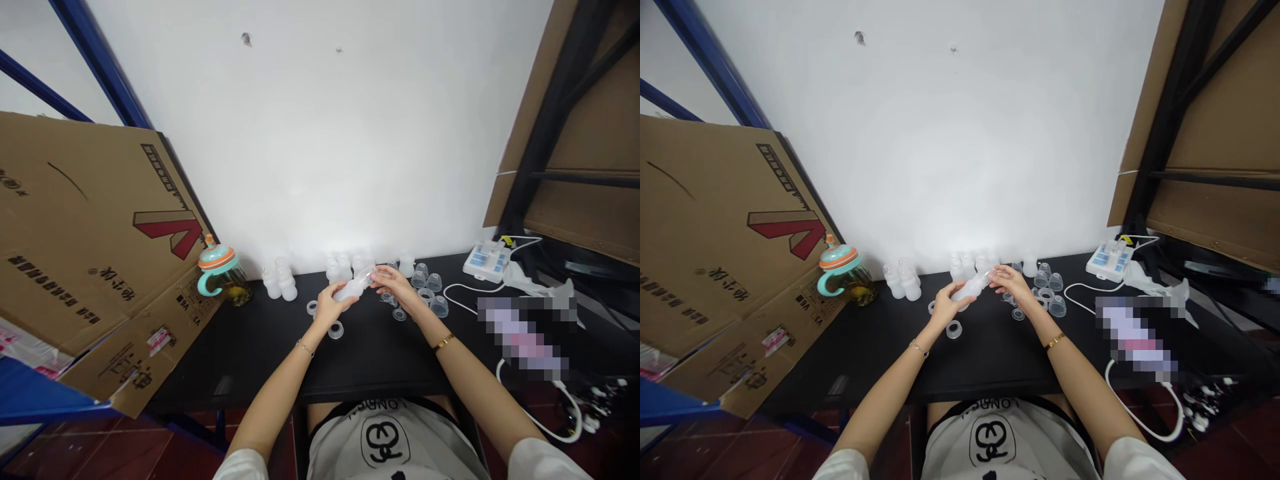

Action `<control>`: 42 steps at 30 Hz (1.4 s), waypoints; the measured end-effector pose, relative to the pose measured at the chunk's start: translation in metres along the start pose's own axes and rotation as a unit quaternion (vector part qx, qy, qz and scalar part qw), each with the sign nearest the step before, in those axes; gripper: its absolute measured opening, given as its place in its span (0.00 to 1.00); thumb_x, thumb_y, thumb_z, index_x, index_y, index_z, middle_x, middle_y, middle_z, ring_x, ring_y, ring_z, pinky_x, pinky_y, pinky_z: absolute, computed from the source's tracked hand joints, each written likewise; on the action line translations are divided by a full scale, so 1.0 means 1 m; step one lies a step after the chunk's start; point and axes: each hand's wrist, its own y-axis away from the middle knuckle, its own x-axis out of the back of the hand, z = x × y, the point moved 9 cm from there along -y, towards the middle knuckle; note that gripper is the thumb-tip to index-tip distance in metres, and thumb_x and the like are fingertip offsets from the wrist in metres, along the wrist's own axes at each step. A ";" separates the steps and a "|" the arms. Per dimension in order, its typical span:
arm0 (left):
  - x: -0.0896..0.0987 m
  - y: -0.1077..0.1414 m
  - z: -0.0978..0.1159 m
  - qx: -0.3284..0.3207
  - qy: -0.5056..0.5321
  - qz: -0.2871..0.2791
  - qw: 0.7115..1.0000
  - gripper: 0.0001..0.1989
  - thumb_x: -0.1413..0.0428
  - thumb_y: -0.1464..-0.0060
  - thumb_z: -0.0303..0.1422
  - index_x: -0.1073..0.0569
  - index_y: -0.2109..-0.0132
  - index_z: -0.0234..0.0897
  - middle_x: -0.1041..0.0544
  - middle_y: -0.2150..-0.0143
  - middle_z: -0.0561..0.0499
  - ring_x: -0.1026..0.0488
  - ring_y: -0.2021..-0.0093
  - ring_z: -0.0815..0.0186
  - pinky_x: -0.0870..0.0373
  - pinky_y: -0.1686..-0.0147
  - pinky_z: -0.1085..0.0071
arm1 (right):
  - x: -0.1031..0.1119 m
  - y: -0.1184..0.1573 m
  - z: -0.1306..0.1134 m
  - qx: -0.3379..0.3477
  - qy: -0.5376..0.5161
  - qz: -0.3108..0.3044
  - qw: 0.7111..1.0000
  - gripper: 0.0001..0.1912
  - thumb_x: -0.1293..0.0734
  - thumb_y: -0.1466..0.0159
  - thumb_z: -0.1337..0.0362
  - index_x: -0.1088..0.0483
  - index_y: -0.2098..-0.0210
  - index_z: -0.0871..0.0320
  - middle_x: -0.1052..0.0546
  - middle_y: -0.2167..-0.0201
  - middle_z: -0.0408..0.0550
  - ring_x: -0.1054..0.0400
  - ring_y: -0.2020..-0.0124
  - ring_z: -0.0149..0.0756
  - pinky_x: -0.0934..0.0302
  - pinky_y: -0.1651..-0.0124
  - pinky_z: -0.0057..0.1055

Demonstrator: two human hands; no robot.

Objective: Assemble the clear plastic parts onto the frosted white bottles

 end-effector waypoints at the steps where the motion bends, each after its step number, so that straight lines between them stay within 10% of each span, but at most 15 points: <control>1: 0.000 0.000 0.000 0.001 0.001 -0.001 1.000 0.24 0.28 0.58 0.33 0.19 0.52 0.34 0.17 0.52 0.42 0.22 0.49 0.51 0.27 0.47 0.59 | 0.000 0.000 0.000 0.000 -0.002 -0.001 1.000 0.20 0.21 0.45 0.58 0.27 0.56 0.56 0.18 0.60 0.49 0.21 0.65 0.36 0.28 0.71 0.22; 42: -0.002 -0.001 -0.004 0.005 0.006 -0.013 1.000 0.25 0.28 0.58 0.35 0.18 0.50 0.36 0.17 0.51 0.43 0.21 0.48 0.51 0.27 0.45 0.57 | -0.003 -0.001 0.002 -0.003 -0.003 -0.011 1.000 0.21 0.20 0.46 0.59 0.26 0.57 0.55 0.18 0.62 0.48 0.21 0.68 0.35 0.28 0.73 0.22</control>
